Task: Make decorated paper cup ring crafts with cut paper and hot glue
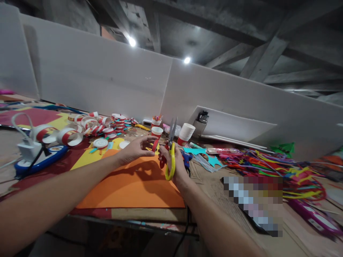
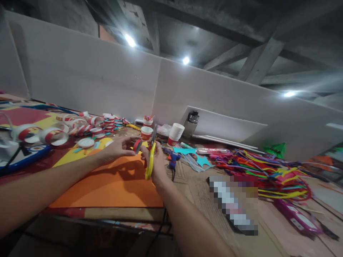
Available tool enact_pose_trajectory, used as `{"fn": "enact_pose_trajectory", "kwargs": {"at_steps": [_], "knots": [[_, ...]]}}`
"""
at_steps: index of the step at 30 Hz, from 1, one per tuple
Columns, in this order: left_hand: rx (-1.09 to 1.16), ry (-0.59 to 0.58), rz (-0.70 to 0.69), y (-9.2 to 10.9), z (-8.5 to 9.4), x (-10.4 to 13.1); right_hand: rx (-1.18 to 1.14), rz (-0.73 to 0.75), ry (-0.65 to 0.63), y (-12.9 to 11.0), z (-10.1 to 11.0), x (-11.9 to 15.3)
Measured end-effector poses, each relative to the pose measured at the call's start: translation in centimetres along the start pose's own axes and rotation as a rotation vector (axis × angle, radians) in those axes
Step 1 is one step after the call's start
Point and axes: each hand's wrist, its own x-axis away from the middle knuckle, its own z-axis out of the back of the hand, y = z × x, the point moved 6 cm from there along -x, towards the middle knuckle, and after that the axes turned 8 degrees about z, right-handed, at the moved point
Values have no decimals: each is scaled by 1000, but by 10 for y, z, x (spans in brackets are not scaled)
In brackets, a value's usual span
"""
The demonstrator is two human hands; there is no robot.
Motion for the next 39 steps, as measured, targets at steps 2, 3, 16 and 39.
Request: {"fn": "enact_pose_trajectory", "kwargs": {"at_steps": [2, 3, 16, 39], "knots": [[-34, 2, -7, 0, 0, 0, 4, 22, -15, 0, 0, 0], [-55, 0, -9, 0, -1, 0, 8, 33, -23, -1, 0, 0], [-6, -9, -4, 1, 1, 0, -10, 61, -32, -3, -3, 0], [520, -133, 276, -9, -1, 1, 44, 206, 2, -19, 1, 0]]}}
